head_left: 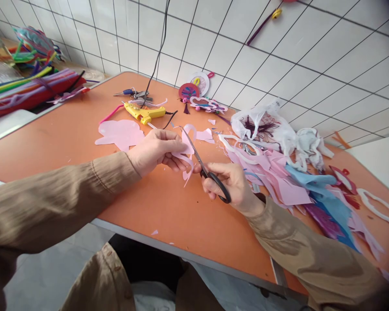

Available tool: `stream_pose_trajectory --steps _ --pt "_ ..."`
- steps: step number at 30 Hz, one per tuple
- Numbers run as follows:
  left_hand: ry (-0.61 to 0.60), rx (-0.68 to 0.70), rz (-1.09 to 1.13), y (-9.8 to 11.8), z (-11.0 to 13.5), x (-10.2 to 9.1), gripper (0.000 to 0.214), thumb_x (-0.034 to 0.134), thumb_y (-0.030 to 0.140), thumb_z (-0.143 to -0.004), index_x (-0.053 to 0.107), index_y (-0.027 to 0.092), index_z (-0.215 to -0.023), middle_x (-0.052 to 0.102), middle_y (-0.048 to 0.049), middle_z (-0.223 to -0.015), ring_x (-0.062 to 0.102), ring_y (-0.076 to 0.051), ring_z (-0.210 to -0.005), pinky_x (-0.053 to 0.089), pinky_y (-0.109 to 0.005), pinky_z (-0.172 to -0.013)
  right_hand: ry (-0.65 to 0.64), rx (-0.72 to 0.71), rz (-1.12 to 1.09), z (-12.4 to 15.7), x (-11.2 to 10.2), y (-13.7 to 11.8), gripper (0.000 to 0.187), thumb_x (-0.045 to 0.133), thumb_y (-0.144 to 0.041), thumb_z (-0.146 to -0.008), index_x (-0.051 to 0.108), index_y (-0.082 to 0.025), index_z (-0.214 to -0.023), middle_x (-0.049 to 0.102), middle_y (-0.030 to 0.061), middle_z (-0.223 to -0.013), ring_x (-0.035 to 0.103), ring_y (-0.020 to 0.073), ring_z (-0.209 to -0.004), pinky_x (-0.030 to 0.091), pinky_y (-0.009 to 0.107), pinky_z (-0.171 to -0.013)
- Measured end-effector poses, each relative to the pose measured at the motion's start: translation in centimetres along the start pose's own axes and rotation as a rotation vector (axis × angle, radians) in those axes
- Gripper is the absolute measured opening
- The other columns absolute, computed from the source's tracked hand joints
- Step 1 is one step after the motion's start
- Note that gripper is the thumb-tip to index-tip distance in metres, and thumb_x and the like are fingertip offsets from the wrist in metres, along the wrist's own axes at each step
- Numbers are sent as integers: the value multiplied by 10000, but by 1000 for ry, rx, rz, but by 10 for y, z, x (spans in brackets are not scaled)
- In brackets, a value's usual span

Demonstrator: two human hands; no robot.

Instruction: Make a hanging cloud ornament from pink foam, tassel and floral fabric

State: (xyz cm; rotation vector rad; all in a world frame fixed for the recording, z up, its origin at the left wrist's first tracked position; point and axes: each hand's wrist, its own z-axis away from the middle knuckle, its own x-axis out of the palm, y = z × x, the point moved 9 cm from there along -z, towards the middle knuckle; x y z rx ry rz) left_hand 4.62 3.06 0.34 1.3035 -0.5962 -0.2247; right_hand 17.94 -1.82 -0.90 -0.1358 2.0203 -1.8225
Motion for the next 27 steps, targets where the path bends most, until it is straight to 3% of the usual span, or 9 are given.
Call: stream_pose_trajectory --steps 13,27 --pt "-4 29 -39 3 0 1 158 725 183 -673 613 116 -585 720 -98 -579 650 -140 -451 541 -209 -467 7 87 19 -2 2 -6 317 722 -376 -741 671 -108 -903 525 -46 -542 469 69 -385 370 207 -393" --pt "36 78 -83 6 -2 -6 136 708 176 -663 615 124 -580 681 -57 -551 615 -122 -433 537 -224 -470 15 78 0 -1 2 -4 317 727 -365 -755 685 -102 -928 532 -44 -559 474 64 -391 374 200 -385"
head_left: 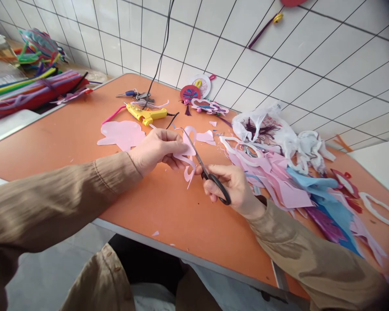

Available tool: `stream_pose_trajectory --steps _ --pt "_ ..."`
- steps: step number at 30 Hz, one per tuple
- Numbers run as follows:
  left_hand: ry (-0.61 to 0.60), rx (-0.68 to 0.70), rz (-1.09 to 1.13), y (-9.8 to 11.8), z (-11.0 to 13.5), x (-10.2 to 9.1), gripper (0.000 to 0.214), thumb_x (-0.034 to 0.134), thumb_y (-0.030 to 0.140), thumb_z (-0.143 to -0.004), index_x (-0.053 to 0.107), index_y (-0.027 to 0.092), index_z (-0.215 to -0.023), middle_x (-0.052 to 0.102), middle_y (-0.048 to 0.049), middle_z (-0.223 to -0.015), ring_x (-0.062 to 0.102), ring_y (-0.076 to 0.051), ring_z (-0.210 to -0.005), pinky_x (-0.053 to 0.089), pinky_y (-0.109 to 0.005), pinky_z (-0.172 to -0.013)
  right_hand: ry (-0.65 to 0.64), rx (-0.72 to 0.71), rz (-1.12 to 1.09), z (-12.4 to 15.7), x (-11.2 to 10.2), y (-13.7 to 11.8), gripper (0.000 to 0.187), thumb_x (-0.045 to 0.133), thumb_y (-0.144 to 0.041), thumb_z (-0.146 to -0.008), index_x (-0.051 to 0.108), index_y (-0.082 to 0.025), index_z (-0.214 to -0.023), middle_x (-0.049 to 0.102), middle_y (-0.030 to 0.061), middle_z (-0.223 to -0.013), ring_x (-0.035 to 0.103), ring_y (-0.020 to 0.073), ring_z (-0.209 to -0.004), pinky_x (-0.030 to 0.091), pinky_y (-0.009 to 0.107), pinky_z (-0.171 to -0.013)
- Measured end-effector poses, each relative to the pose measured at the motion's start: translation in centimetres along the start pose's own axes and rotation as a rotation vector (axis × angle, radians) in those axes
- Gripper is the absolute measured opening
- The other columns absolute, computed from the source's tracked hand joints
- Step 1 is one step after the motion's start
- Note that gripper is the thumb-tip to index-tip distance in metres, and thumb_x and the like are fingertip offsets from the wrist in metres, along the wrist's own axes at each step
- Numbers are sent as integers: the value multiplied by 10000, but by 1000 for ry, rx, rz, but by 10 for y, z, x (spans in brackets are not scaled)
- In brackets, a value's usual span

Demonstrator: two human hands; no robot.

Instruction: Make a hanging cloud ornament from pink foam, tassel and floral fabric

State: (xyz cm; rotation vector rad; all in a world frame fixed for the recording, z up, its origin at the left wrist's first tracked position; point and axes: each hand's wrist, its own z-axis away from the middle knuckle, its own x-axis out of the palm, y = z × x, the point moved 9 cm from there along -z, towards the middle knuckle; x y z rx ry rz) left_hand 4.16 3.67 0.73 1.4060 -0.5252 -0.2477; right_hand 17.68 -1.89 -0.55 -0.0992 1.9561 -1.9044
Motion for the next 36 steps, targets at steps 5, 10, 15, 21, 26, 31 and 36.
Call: stream_pose_trajectory --steps 5,10,15,21,26,31,36 --pt "-20 5 -5 0 0 1 183 731 206 -652 586 136 -565 678 -55 -554 622 -127 -445 533 -231 -477 -4 2 -4 1 -1 6 329 710 -371 -783 700 -108 -980 510 -54 -555 456 61 -405 386 200 -389" --pt "-22 -5 -14 -2 0 1 192 753 226 -646 601 132 -576 675 -56 -555 624 -131 -458 532 -233 -478 -5 1 20 1 -1 5 338 725 -380 -768 698 -109 -969 524 -50 -568 469 62 -397 378 204 -394" --pt "12 24 -6 6 1 -4 158 740 230 -680 643 121 -619 695 -59 -588 638 -136 -477 533 -229 -477 -16 29 45 0 1 1 333 705 -385 -763 690 -106 -943 508 -51 -542 467 70 -394 376 209 -396" --pt "62 47 -32 17 2 -11 128 698 198 -738 667 109 -651 697 -59 -582 638 -136 -468 519 -220 -478 -20 -18 37 0 0 4 357 730 -420 -787 707 -111 -964 504 -55 -548 471 65 -395 388 202 -397" --pt "11 -1 -75 12 2 -10 237 784 319 -727 686 106 -697 705 -66 -613 629 -131 -477 537 -237 -513 -11 -12 30 0 -2 10 430 751 -494 -783 706 -110 -972 561 -20 -632 497 67 -414 406 200 -383" --pt "-69 -38 -130 7 1 -5 293 848 354 -675 685 111 -662 697 -65 -625 634 -125 -509 540 -226 -516 -25 -8 6 0 0 9 364 775 -432 -765 698 -124 -943 575 -21 -639 483 64 -419 408 209 -396" --pt "-45 -85 -145 2 0 -6 176 783 217 -717 655 119 -646 700 -55 -622 652 -126 -526 555 -231 -543 -65 25 -16 0 4 6 318 782 -418 -776 677 -140 -886 536 -36 -585 483 79 -433 427 217 -412"
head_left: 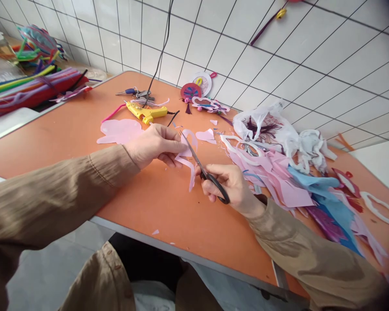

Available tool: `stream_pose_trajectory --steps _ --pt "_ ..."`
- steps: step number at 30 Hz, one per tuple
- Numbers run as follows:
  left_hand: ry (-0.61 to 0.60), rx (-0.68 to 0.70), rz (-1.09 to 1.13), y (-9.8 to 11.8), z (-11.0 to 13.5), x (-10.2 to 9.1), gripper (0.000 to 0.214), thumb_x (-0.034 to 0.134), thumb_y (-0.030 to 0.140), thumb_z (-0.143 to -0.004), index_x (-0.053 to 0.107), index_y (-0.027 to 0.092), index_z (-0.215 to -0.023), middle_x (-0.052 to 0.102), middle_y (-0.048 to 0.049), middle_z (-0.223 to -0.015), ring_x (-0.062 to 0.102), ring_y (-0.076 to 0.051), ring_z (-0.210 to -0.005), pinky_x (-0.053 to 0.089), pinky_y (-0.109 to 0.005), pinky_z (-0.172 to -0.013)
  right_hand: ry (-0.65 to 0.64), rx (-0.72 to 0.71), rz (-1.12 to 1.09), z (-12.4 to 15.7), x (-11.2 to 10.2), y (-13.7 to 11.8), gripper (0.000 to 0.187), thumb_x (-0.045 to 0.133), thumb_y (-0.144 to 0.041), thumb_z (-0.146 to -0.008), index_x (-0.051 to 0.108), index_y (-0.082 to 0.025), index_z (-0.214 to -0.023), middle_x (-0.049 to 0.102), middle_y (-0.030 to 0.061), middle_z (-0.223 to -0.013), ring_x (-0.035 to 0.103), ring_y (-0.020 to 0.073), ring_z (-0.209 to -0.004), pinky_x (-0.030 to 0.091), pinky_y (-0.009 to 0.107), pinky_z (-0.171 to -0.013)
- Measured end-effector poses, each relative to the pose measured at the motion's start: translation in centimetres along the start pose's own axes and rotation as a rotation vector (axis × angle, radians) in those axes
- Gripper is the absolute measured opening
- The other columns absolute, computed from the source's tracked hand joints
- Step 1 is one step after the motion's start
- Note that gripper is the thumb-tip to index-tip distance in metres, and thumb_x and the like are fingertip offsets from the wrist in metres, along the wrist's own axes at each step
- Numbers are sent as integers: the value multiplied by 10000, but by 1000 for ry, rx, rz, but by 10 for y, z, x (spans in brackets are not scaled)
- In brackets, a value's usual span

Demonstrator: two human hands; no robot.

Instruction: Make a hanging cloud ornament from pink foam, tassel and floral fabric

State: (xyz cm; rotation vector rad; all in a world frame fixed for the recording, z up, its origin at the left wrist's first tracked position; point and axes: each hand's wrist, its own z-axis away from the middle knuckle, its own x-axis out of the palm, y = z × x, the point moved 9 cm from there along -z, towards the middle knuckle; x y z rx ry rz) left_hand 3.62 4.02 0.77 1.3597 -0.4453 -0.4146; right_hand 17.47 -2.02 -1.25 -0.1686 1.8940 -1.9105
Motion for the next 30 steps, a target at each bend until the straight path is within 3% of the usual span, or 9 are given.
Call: stream_pose_trajectory --steps 6,12,17,22,30 --pt "-46 8 10 -2 -1 2 209 817 263 -718 681 109 -678 724 -68 -664 667 -125 -544 556 -221 -558 -97 -22 -24 0 6 -5 397 786 -507 -782 642 -148 -875 582 0 -642 531 100 -500 478 225 -465" --pt "-55 -43 92 -6 0 9 251 836 263 -720 661 106 -633 707 -48 -623 654 -102 -498 541 -191 -535 -81 4 -29 0 5 -4 421 781 -537 -778 611 -157 -840 575 14 -708 530 109 -564 479 225 -475" --pt "-80 -89 179 -14 -1 13 276 848 228 -726 622 100 -632 713 -65 -638 666 -108 -492 559 -197 -527 -73 -1 -8 -1 3 0 445 773 -559 -787 604 -155 -863 584 7 -701 530 90 -497 445 223 -457" --pt "-98 -84 149 -13 -1 13 237 814 247 -773 661 104 -663 718 -60 -649 684 -120 -515 551 -200 -531 -74 -9 36 -1 1 -2 448 770 -554 -787 616 -139 -859 576 4 -687 536 93 -492 430 229 -453" --pt "-123 -122 139 -19 -1 14 229 836 250 -718 676 89 -688 738 -96 -673 713 -162 -562 548 -224 -531 -59 -44 26 -3 3 -2 389 765 -492 -797 652 -127 -869 562 -16 -635 499 79 -471 429 211 -421"
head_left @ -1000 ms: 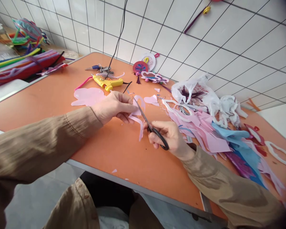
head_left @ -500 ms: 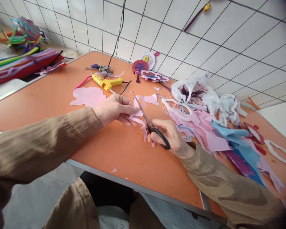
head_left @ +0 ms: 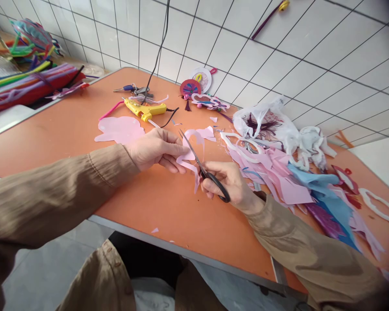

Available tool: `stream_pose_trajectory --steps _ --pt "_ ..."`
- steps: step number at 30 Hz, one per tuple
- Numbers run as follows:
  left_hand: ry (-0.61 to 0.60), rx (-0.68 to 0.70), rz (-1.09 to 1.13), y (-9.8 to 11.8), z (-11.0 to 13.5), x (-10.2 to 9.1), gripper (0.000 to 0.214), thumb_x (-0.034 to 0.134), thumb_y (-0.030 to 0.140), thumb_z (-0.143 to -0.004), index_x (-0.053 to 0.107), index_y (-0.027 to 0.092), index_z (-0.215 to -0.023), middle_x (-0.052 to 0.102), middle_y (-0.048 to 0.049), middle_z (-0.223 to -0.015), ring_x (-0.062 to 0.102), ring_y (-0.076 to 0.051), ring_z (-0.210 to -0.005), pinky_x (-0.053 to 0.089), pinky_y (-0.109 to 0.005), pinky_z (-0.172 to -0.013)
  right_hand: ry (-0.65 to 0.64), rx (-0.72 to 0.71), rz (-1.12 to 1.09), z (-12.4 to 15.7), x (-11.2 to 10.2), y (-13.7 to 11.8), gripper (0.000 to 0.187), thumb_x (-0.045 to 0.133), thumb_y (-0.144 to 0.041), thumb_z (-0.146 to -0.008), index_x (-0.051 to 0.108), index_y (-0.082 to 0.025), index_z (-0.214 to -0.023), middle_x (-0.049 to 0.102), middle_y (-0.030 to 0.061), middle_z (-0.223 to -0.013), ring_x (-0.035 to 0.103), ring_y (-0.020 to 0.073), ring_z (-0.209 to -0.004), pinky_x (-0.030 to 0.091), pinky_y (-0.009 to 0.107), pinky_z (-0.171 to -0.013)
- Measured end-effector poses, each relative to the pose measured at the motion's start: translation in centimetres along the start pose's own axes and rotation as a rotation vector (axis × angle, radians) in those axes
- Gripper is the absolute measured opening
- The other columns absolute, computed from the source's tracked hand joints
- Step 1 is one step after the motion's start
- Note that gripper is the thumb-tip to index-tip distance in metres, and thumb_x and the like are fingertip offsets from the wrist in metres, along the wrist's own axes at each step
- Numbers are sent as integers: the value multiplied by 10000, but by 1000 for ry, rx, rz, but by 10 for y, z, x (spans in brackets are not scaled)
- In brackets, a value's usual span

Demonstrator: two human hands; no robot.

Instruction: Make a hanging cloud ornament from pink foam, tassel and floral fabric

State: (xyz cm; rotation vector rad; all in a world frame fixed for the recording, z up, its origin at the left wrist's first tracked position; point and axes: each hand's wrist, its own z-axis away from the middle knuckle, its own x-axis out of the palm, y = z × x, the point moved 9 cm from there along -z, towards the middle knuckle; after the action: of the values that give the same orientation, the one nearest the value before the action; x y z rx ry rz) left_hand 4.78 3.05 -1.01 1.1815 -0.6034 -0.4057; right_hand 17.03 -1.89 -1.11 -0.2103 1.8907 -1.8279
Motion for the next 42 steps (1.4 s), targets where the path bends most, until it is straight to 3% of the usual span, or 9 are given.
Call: stream_pose_trajectory --steps 10,28,36,42 --pt "-33 12 8 -2 0 3 232 843 273 -710 698 93 -696 758 -118 -685 707 -158 -556 555 -215 -518 17 22 20 0 0 1 387 768 -505 -769 623 -147 -770 562 -25 -580 490 70 -443 403 196 -407" --pt "-40 29 33 -3 -1 3 238 857 269 -689 695 95 -685 756 -109 -687 732 -174 -599 578 -215 -537 22 12 -34 1 -1 2 307 769 -418 -788 643 -141 -830 550 -35 -581 478 65 -441 417 189 -399" --pt "91 59 -77 12 2 -7 163 765 191 -766 682 112 -650 707 -39 -643 677 -123 -537 562 -213 -549 44 33 4 2 -4 9 404 758 -484 -788 684 -119 -944 536 -35 -605 483 67 -435 409 208 -411" --pt "78 42 -100 7 1 -5 158 780 176 -734 673 108 -638 707 -49 -634 669 -120 -524 554 -209 -542 10 15 -10 2 0 4 367 758 -466 -796 682 -127 -913 532 -41 -582 468 64 -440 391 203 -410"
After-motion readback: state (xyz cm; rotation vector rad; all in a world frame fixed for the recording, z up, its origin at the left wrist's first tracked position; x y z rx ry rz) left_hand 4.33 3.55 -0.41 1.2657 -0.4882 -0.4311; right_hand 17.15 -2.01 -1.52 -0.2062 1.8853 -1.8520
